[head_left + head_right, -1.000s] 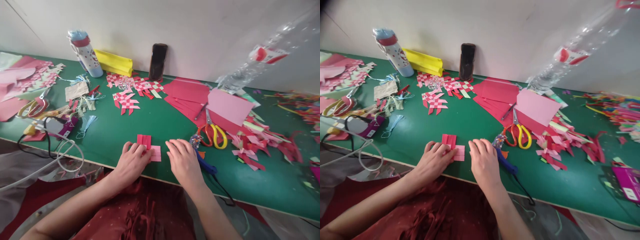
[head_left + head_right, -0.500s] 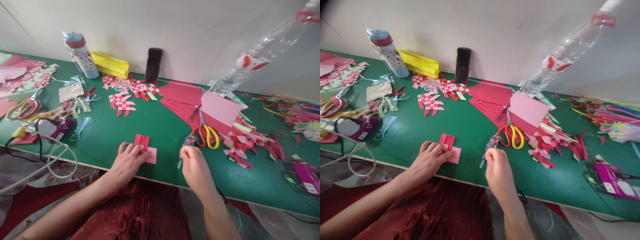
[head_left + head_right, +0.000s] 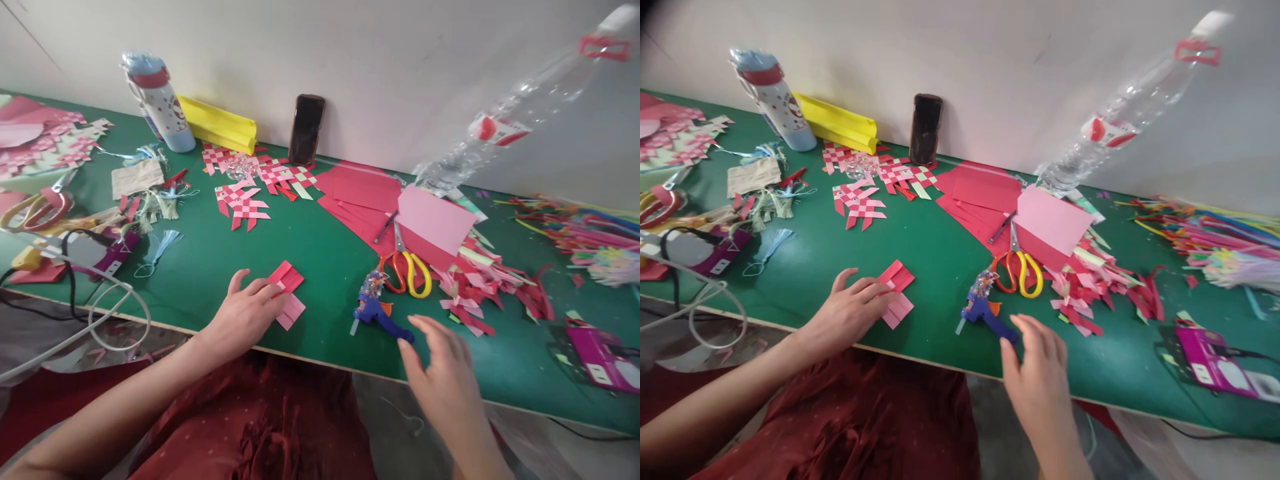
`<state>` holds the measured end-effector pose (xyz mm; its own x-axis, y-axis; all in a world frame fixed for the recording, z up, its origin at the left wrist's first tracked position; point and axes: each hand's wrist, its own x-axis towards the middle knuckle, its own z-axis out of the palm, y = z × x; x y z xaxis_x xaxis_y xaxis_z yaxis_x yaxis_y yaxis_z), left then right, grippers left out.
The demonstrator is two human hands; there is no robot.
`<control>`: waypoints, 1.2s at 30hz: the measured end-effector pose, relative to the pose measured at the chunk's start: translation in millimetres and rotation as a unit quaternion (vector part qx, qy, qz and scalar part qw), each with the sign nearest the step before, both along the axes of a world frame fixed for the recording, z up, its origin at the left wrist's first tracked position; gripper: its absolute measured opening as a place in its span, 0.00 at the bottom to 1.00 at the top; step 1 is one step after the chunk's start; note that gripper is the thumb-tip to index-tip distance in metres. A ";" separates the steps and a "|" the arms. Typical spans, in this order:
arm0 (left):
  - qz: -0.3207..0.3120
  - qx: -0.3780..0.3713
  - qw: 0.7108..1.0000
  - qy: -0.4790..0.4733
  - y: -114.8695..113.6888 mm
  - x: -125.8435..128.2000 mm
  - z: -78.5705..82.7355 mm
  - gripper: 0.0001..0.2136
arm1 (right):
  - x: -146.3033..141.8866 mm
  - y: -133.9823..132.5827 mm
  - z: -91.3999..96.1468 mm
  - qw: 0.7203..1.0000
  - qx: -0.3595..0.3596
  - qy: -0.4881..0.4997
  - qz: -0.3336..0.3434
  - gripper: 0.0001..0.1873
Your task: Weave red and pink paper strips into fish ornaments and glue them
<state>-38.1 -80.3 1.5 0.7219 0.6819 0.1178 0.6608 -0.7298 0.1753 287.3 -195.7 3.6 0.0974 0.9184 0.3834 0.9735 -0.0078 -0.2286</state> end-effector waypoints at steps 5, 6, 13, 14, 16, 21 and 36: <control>0.061 -0.001 0.998 -0.010 -14.7 9.6 -7.1 0.14 | -26.2 31.2 -12.0 0.997 -0.051 -0.062 0.015 0.30; 0.062 -0.004 0.998 -0.010 -15.8 9.4 -7.9 0.14 | -27.8 35.3 -12.7 0.996 -0.066 -0.068 0.010 0.32; 0.022 -0.025 0.999 -0.014 -8.2 -1.0 -5.3 0.12 | -30.1 45.7 -6.0 0.994 -0.069 -0.078 -0.020 0.36; 0.011 -0.029 0.999 -0.014 -6.4 -2.5 -4.9 0.12 | -29.5 44.6 -2.9 0.997 -0.038 -0.059 -0.031 0.33; -0.010 -0.033 0.999 -0.018 -2.5 -5.8 -4.4 0.13 | -28.3 41.2 5.1 0.997 0.028 0.002 -0.068 0.29; -0.085 -0.072 0.992 -0.052 9.0 -14.5 -1.7 0.16 | -34.6 29.2 24.7 0.973 0.039 0.219 -0.059 0.23; 0.015 -0.109 0.993 -0.050 23.7 13.7 -0.3 0.09 | -78.4 14.1 9.1 0.794 -0.187 0.572 0.082 0.19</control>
